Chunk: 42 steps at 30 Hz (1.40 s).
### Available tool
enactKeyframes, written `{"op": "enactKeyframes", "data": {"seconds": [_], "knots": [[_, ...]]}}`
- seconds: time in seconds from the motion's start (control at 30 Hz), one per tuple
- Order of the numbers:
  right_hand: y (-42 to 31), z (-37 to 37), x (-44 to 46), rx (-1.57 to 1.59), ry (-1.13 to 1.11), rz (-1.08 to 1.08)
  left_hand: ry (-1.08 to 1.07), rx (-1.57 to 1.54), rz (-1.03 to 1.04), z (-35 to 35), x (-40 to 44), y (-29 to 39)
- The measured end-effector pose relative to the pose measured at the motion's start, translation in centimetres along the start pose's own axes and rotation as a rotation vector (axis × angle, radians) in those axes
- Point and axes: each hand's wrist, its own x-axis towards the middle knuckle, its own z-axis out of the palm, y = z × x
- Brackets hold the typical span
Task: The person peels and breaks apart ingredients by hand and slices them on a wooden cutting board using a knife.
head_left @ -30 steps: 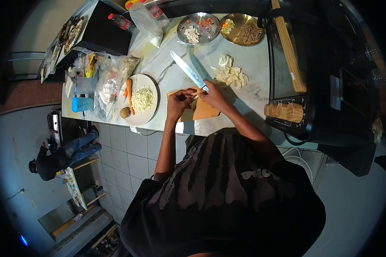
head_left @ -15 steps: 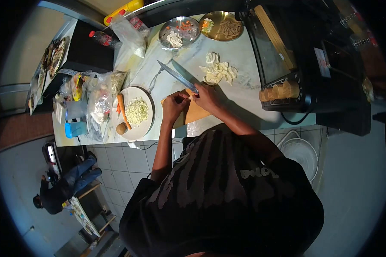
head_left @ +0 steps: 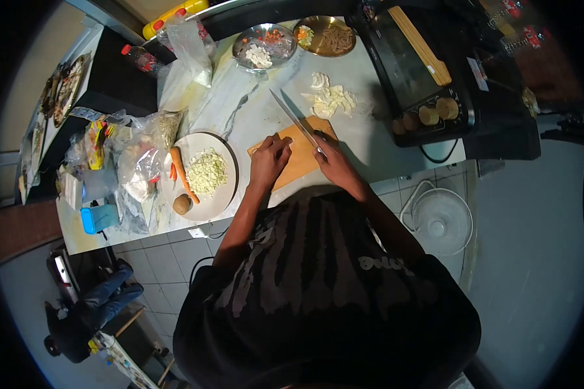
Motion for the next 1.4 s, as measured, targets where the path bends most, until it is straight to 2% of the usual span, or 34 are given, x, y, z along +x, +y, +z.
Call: {"op": "enactKeyframes", "data": {"seconds": [0.07,0.1,0.13,0.2,0.23,0.33,0.4,0.53,0.67,0.83,1.03,1.2,1.33,1.4], "knots": [[-3.8,-2.2,-1.4,-0.002,-0.223,0.27,0.028,0.044,0.102,0.5,-0.3,-1.1],[-3.9,-2.2,-2.2,-0.018,-0.235,0.296,0.025,0.034,0.112,0.7,-0.3,-1.3],[-3.3,-1.8,-3.0,-0.027,-0.227,0.296,0.043,0.022,0.138,0.8,-0.2,-1.5],[-2.2,-0.9,-4.3,-0.081,-0.051,0.049,0.059,0.002,0.172,0.9,0.0,-1.7],[-2.2,-0.8,-4.8,-0.088,-0.045,0.054,0.067,-0.001,0.171,0.9,0.0,-1.7],[-3.4,-1.1,-5.8,-0.106,-0.122,0.098,0.058,-0.001,0.179,0.9,-0.2,-1.9],[-4.5,-1.2,-5.7,-0.223,-0.253,0.308,0.047,0.004,0.182,1.0,-0.2,-2.1],[-4.8,-1.2,-5.6,-0.287,-0.322,0.369,0.066,-0.006,0.19,1.4,-0.2,-2.6],[-4.4,-1.6,-5.4,-0.294,-0.298,0.325,0.121,-0.005,0.255,1.4,-0.1,-2.7],[-4.5,-2.2,-5.0,-0.29,-0.38,0.411,0.065,-0.058,0.185,1.0,0.0,-2.5],[-3.6,-1.4,-4.7,-0.241,-0.247,0.253,0.06,-0.067,0.172,0.9,0.1,-2.3],[-3.9,-1.0,-4.8,-0.519,-0.327,0.291,0.068,-0.084,0.148,1.0,0.1,-2.3],[-3.0,-0.7,-5.8,-0.51,-0.292,0.265,0.068,-0.085,0.131,0.5,0.2,-1.4],[-3.1,-0.5,-5.9,-0.489,-0.223,0.22,0.03,-0.132,0.045,0.3,0.4,-1.1]]}}
